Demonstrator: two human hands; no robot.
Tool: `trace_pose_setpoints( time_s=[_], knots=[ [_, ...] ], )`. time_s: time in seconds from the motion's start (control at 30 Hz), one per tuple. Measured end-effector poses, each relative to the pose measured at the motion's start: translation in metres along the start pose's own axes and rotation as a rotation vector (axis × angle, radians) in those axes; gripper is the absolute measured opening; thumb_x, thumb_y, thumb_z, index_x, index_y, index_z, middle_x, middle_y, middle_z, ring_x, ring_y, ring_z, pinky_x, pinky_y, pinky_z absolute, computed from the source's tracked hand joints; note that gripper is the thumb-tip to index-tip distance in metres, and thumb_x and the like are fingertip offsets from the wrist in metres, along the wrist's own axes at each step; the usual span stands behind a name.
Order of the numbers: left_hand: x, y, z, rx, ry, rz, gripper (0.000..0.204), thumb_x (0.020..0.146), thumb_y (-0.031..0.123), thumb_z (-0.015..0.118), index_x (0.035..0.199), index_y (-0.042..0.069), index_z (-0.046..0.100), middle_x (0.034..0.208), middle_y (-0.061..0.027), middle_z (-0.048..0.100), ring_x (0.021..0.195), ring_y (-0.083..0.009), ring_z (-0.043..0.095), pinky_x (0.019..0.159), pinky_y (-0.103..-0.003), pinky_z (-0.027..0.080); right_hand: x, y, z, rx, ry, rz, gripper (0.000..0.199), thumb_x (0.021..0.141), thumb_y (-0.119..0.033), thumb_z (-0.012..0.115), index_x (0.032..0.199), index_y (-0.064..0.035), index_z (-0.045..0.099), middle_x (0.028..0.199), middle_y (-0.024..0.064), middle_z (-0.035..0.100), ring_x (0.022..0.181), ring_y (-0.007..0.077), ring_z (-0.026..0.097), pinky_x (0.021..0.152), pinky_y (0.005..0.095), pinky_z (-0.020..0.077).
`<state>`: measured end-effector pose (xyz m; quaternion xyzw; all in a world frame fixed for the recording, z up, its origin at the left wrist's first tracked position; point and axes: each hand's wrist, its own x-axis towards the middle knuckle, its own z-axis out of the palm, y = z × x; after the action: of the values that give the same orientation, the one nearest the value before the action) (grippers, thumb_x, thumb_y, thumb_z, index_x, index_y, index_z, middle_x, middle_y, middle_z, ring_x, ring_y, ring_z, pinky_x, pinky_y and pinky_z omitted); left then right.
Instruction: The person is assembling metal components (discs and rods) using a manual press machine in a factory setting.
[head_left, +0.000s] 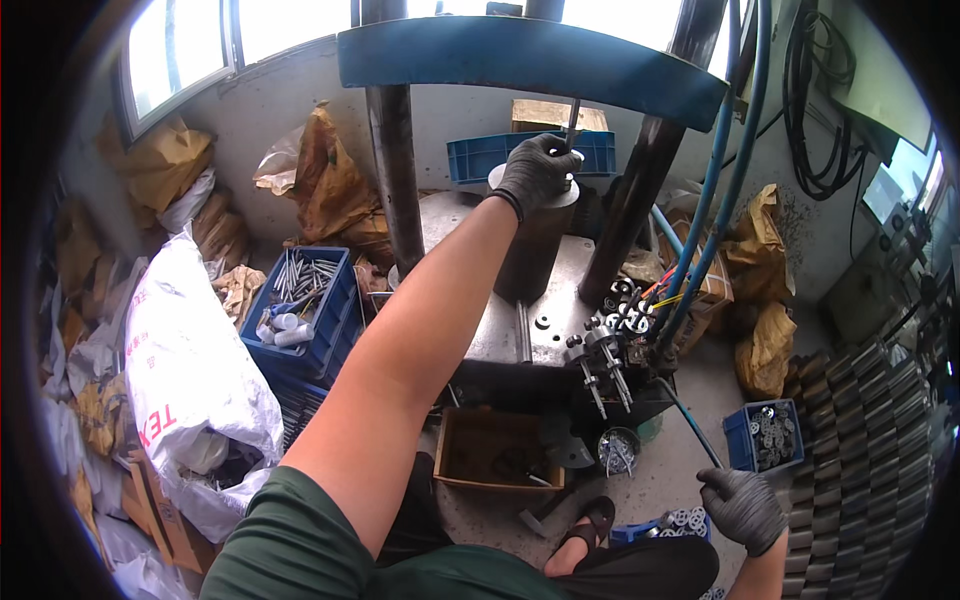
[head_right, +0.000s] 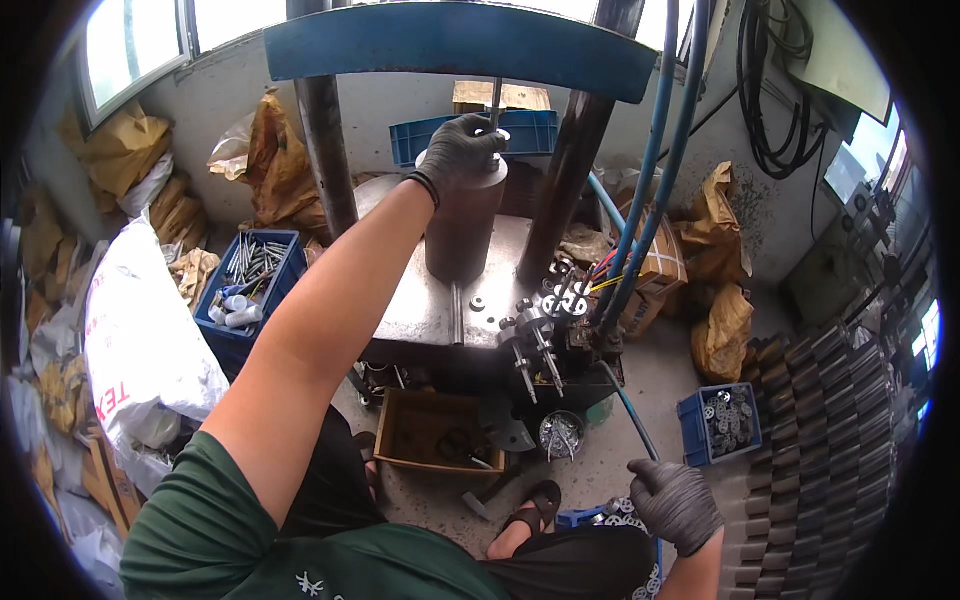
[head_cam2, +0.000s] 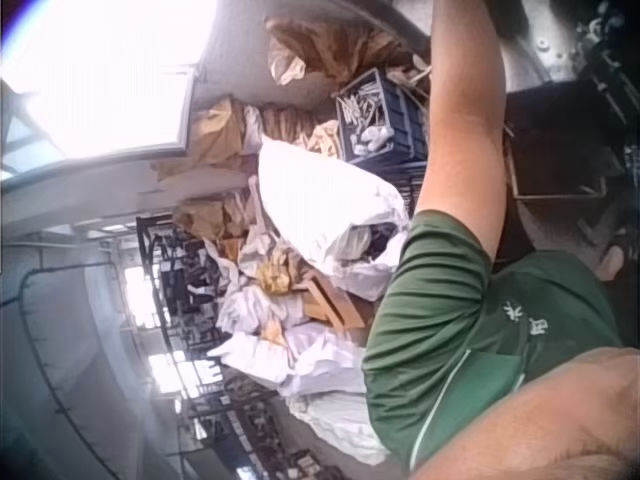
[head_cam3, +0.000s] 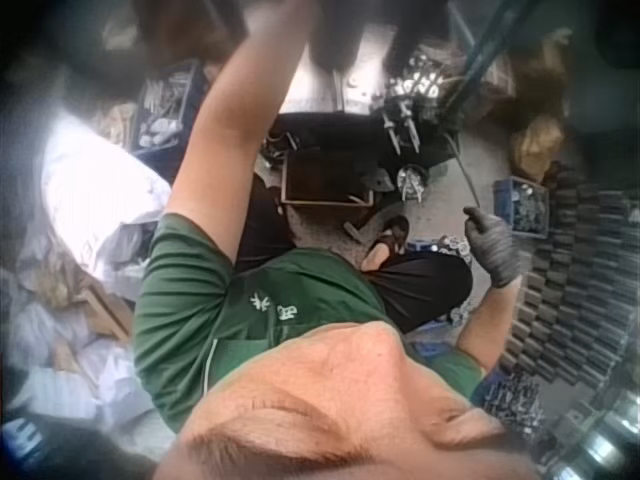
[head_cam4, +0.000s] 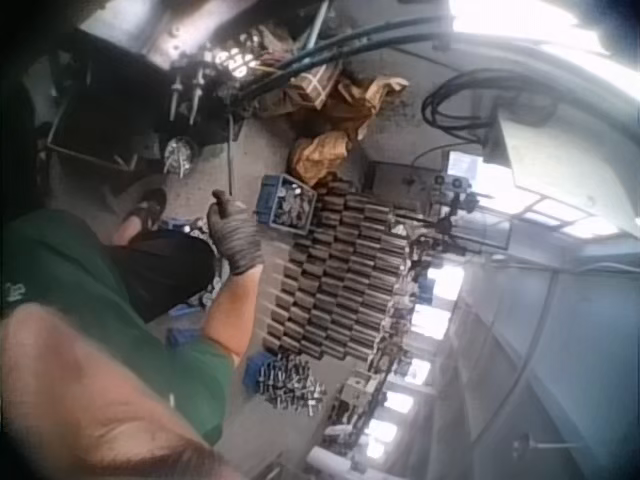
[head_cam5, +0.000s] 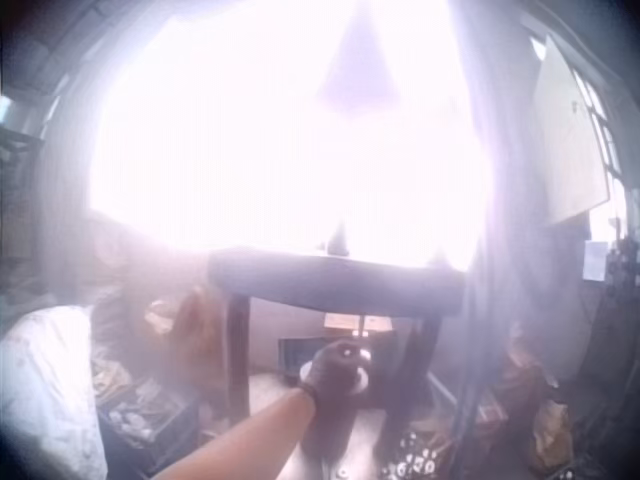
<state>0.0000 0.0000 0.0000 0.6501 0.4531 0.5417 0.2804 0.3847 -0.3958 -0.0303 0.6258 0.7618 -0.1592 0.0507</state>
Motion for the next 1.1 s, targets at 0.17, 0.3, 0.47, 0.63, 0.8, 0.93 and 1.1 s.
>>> trace_pose_setpoints(
  time_s=[0.17,0.3,0.47,0.63,0.8,0.93,1.1],
  knots=[
    [0.007,-0.007,0.003,0.067,0.046,0.088,0.037,0.085,0.031,0.078,0.107,0.002,0.073,0.087,-0.0122,0.074,0.081,-0.0184,0.07,0.078,-0.033,0.057,0.04,-0.002,-0.042,0.126,0.906,-0.135,0.02,0.09,-0.006,0.066,0.107,0.0032,0.071,0.092,0.021,0.071,0.086,0.0337,0.071,0.077,0.0399,0.0558],
    [-0.006,0.002,-0.01,0.048,0.024,0.008,0.035,0.085,0.028,0.078,0.109,0.003,0.069,0.086,-0.004,0.069,0.077,-0.0105,0.065,0.076,-0.028,0.055,0.106,0.001,-0.096,0.098,1.218,-0.23,0.02,0.094,-0.01,0.068,0.109,0.0022,0.072,0.097,0.02,0.073,0.093,0.0304,0.074,0.081,0.0383,0.0568],
    [-0.007,0.012,0.002,0.036,0.045,0.028,0.042,0.084,0.031,0.079,0.113,0.002,0.07,0.093,-0.0097,0.072,0.083,-0.0156,0.068,0.081,-0.031,0.056,0.152,0.024,-0.135,0.066,1.274,-0.166,0.025,0.095,-0.019,0.07,0.11,0.0015,0.073,0.102,0.0217,0.074,0.096,0.0332,0.074,0.084,0.0382,0.0568],
    [0.007,-0.01,0.003,-0.013,-0.04,0.084,0.043,0.083,0.019,0.077,0.12,0.002,0.064,0.096,-0.0059,0.07,0.083,-0.0107,0.065,0.08,-0.027,0.055,0.168,0.031,-0.149,0.188,1.165,-0.019,0.037,0.101,-0.033,0.064,0.117,-0.0002,0.071,0.099,0.0176,0.076,0.094,0.0228,0.073,0.083,0.0351,0.0543],
    [0.021,-0.036,0.002,0.077,0.022,0.273,0.043,0.082,0.009,0.076,0.122,0.002,0.062,0.096,-0.0045,0.069,0.078,-0.0118,0.064,0.076,-0.027,0.056,0.166,0.033,-0.145,0.256,1.229,-0.044,0.039,0.101,-0.038,0.062,0.111,-0.0011,0.073,0.099,0.0217,0.074,0.095,0.0339,0.072,0.082,0.0407,0.0543],
    [-0.022,-0.012,0.004,0.22,0.19,0.556,0.035,0.083,0.004,0.076,0.117,0.002,0.066,0.104,-0.0044,0.07,0.093,-0.0139,0.066,0.084,-0.028,0.055,0.143,0.019,-0.132,0.239,1.286,-0.075,0.036,0.101,-0.035,0.062,0.099,-0.0007,0.073,0.092,0.0239,0.072,0.09,0.0402,0.07,0.078,0.0443,0.0541],
    [-0.156,0.032,0.039,-0.642,-0.085,0.338,0.039,0.093,0.004,0.069,0.13,0.001,0.057,0.107,-0.0023,0.062,0.097,-0.0139,0.061,0.089,-0.031,0.051,0.1,0.031,-0.094,0.398,1.39,-0.131,0.032,0.102,-0.029,0.062,0.092,0.0006,0.071,0.087,0.0219,0.072,0.083,0.037,0.07,0.075,0.0413,0.0533]
  ],
)
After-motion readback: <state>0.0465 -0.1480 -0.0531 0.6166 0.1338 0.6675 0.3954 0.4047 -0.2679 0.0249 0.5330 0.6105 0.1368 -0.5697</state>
